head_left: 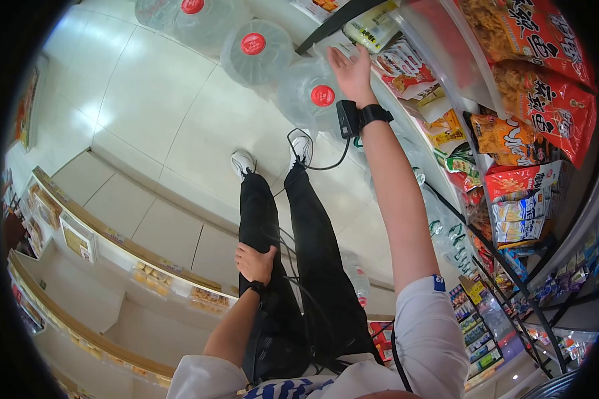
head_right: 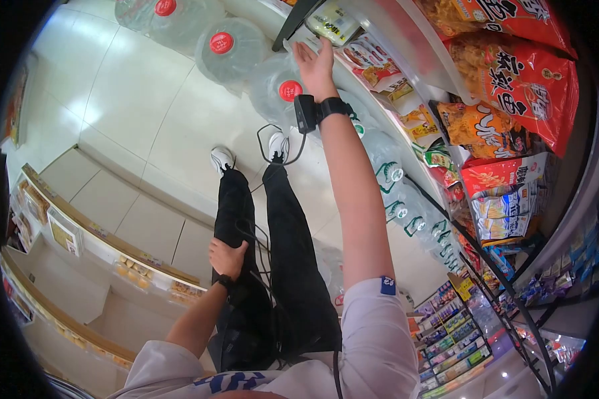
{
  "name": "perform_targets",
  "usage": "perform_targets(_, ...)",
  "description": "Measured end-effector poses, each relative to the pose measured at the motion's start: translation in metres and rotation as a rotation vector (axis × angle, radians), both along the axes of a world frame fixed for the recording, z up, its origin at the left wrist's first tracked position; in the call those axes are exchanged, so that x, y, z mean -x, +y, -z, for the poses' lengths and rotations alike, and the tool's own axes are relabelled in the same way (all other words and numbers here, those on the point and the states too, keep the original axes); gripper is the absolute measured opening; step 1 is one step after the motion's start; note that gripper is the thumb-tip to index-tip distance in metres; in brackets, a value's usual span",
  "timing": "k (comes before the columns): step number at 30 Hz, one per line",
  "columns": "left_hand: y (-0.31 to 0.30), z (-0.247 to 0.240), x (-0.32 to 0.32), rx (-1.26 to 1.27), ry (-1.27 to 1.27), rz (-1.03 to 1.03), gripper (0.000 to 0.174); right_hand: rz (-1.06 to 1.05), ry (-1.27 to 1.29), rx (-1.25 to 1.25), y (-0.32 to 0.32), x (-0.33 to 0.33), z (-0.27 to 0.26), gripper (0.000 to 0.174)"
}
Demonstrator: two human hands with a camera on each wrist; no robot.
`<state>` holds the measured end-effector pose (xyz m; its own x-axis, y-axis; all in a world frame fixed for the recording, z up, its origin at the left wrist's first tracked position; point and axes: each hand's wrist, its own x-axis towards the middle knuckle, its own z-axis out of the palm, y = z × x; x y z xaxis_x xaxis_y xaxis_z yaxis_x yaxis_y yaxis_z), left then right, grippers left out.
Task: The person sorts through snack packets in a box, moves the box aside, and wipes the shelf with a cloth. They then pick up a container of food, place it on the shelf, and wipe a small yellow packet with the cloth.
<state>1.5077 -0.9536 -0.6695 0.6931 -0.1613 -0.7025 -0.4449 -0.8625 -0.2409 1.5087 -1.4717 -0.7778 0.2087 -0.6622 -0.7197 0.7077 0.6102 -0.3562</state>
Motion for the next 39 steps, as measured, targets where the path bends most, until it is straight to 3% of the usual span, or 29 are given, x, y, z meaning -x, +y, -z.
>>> perform_targets(5, 0.000, -0.002, -0.001, 0.042, -0.033, 0.029, 0.079, 0.073, -0.083, -0.010, -0.012, -0.007, 0.026, 0.080)
perform_targets(12, -0.001, -0.005, -0.002, 0.033, -0.030, 0.021, 0.078, 0.071, -0.228, -0.033, -0.030, -0.002, 0.040, 0.049)
perform_targets(14, 0.003, -0.002, -0.002, 0.016, -0.013, 0.015, 0.085, 0.074, -0.297, -0.035, -0.039, 0.002, 0.055, 0.039)
perform_targets(17, 0.003, -0.001, -0.004, 0.003, -0.004, 0.013, 0.089, 0.064, -0.190, 0.074, -0.029, -0.004, 0.048, 0.049)
perform_targets(21, 0.002, -0.004, -0.003, 0.049, -0.029, 0.029, 0.079, 0.076, -0.138, 0.093, -0.013, -0.005, 0.036, 0.047)
perform_targets(29, -0.002, -0.005, -0.005, 0.053, -0.031, 0.014, 0.079, 0.076, -0.116, 0.128, 0.011, -0.004, 0.043, 0.046)
perform_targets(39, 0.001, 0.002, -0.004, 0.037, -0.033, -0.001, 0.085, 0.070, -0.098, 0.103, 0.049, -0.008, 0.012, 0.046)
